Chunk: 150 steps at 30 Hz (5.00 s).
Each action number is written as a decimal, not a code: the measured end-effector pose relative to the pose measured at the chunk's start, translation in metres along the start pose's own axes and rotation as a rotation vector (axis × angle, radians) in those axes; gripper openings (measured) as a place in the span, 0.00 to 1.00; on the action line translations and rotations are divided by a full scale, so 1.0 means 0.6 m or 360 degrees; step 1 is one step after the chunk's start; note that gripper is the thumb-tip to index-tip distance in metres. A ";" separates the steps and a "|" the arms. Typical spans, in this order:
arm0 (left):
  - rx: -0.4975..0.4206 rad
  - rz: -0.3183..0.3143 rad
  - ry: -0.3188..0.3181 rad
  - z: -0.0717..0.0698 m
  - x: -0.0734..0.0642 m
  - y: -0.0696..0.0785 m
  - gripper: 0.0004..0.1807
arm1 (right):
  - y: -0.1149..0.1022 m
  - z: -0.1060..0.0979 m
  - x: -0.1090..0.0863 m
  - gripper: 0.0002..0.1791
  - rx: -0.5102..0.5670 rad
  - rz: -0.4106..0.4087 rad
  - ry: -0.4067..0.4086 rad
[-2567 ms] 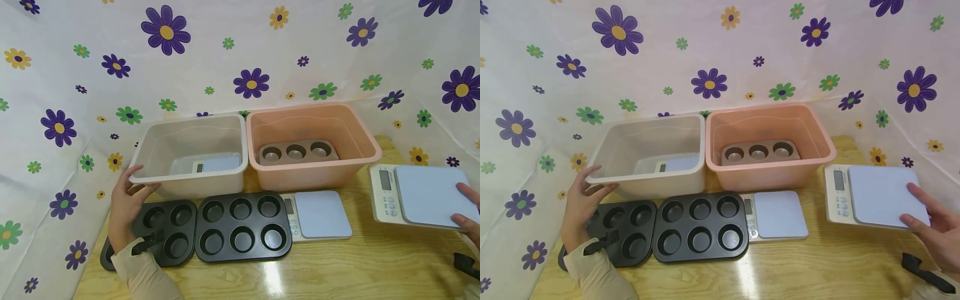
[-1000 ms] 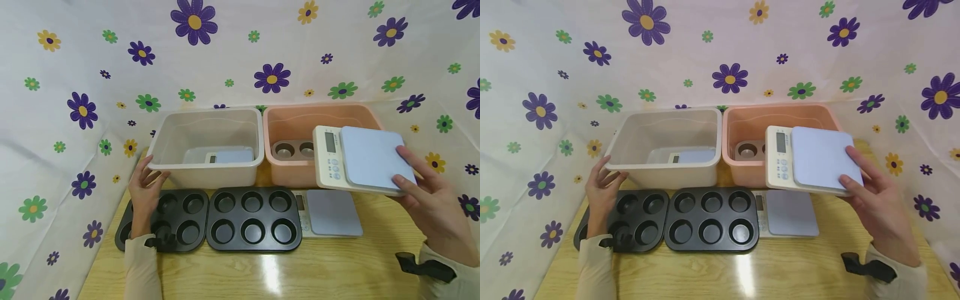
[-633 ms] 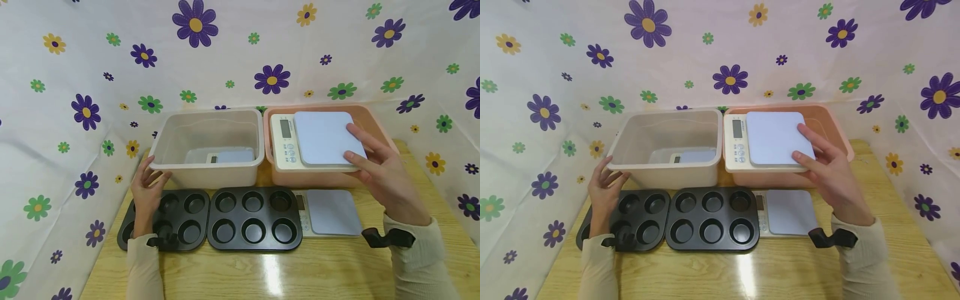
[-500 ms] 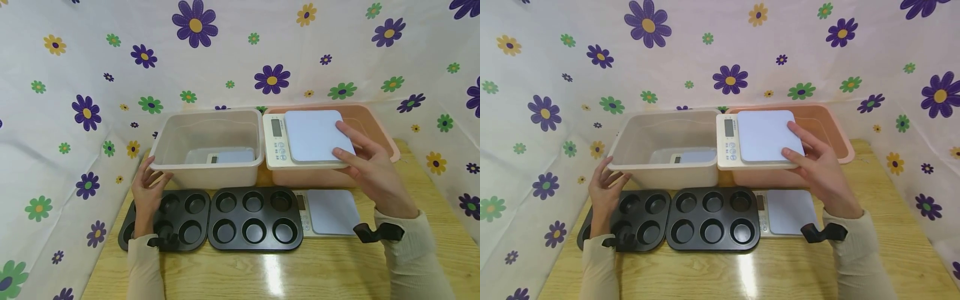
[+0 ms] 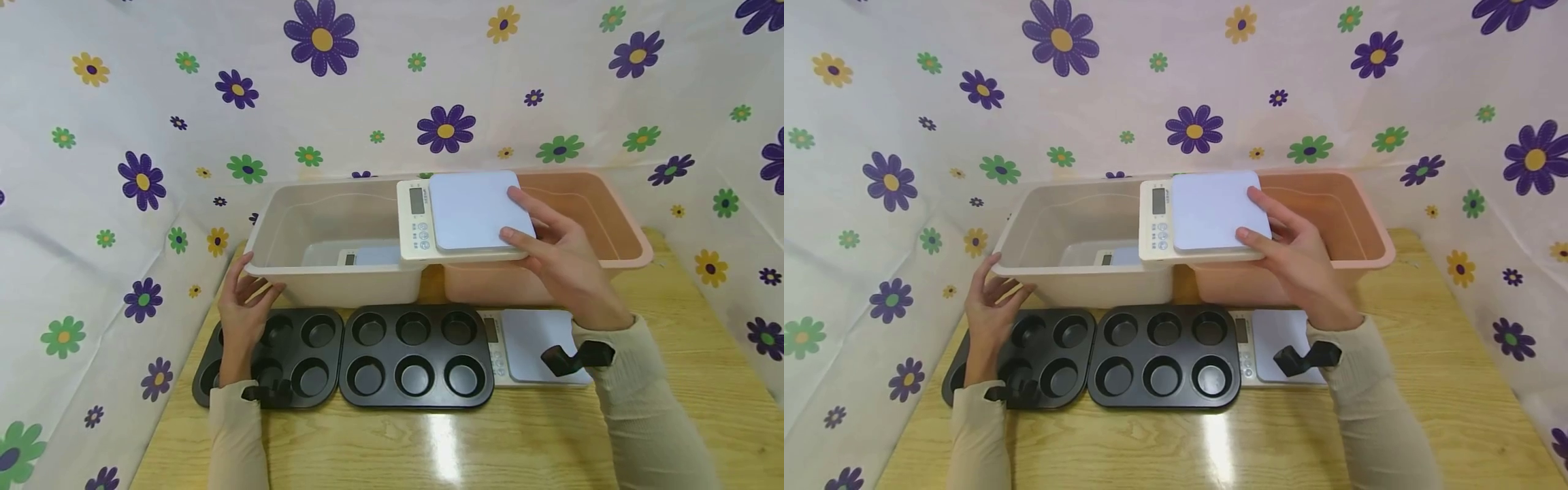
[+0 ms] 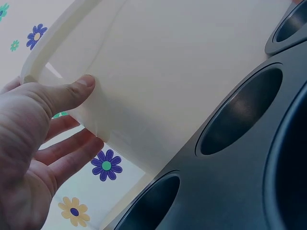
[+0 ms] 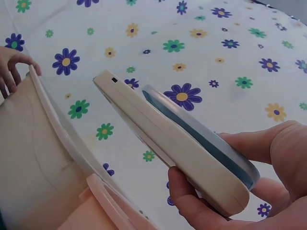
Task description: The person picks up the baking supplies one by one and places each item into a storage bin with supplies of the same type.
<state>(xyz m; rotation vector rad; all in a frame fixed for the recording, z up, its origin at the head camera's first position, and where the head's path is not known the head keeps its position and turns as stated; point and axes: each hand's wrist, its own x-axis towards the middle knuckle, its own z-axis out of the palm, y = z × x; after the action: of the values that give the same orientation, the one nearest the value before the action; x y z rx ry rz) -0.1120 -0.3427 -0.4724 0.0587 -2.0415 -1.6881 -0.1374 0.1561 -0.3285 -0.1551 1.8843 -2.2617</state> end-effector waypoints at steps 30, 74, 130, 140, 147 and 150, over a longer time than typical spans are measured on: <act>0.0081 -0.0061 -0.0065 0.005 -0.006 -0.001 0.47 | 0.030 0.098 0.090 0.36 -0.0148 0.0176 -0.0181; 0.0184 -0.0019 -0.0121 0.003 -0.003 -0.008 0.51 | 0.071 0.254 0.200 0.39 -0.0200 0.0482 -0.0264; 0.0156 0.0028 -0.0117 0.006 -0.005 -0.011 0.52 | 0.003 0.099 -0.036 0.33 -0.0388 -0.0237 -0.0240; 0.0163 0.0035 -0.0117 0.007 -0.004 -0.015 0.51 | 0.026 0.064 -0.060 0.31 -0.0451 -0.0217 -0.0242; 0.0185 0.0034 -0.0119 0.009 -0.006 -0.017 0.52 | 0.052 0.034 -0.075 0.30 -0.0456 -0.0222 -0.0242; 0.0184 0.0032 -0.0116 0.008 -0.006 -0.017 0.52 | 0.059 0.025 -0.081 0.29 -0.0440 -0.0227 -0.0233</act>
<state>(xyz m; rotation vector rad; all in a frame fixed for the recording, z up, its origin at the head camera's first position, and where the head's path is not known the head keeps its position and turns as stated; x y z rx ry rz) -0.1133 -0.3393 -0.4835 0.0150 -2.1850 -1.5801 -0.0842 0.1463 -0.3584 -0.4956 2.1569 -1.9972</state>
